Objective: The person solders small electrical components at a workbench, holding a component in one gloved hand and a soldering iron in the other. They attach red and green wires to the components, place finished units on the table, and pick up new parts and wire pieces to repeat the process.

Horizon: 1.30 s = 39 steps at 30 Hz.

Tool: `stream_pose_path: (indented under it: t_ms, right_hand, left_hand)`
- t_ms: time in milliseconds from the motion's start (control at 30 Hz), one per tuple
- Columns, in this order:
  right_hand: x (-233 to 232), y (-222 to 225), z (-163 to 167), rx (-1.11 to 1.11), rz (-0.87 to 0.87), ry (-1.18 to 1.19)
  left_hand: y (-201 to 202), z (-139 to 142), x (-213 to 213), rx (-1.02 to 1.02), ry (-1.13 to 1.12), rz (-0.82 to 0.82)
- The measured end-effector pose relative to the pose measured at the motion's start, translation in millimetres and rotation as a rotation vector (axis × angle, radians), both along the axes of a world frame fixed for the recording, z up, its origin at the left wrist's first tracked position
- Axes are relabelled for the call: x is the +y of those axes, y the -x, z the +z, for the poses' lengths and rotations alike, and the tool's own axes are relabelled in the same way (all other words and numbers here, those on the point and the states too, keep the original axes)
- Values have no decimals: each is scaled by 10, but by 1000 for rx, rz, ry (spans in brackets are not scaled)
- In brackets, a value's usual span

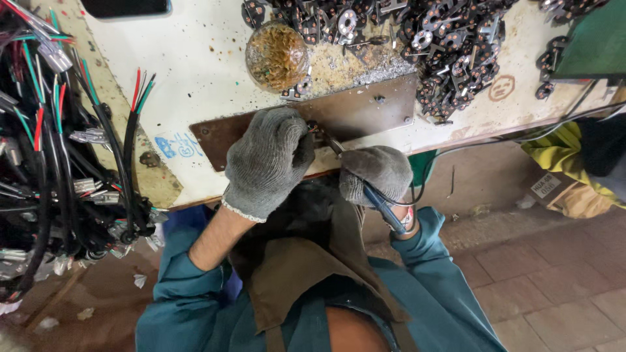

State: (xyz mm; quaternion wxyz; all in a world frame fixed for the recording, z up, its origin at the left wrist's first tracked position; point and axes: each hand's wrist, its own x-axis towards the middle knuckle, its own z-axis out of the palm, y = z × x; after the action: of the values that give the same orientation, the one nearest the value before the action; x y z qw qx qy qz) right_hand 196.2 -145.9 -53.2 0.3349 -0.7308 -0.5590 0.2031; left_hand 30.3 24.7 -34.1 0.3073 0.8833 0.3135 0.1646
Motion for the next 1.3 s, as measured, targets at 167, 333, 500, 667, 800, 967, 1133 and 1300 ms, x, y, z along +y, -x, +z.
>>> stream_pose_path:
  t_ms: [167,333,500,667,800,967,1133,1300]
  right_hand:
    - [-56,-26,-110,-22,73,50]
    - [44,-1,-53,-61,62,22]
    - [106,-45,25,-5,162,22]
    - [129,13,-42,-81,57,-118]
    - [106,103,-66,-66,-64,-87]
    - [35,84,-130,-25,-91,-129]
    - [-88,35,-230,242,-111,-52]
    - [-112,-68,-140,610,-68,327]
  left_hand:
    - [0,29,24,8,32,-6]
    - [-32,57,-13,-23,30,23]
    - [-47,62,-49,-15,17,25]
    - [3,35,-57,-7,89,-21]
    - [5,-6,-69,-12,102,1]
    - [-10,-24,-54,-17,77,1]
    - [-24,26,-29,9,101,13]
    - [-17,62,5,22,146,-21]
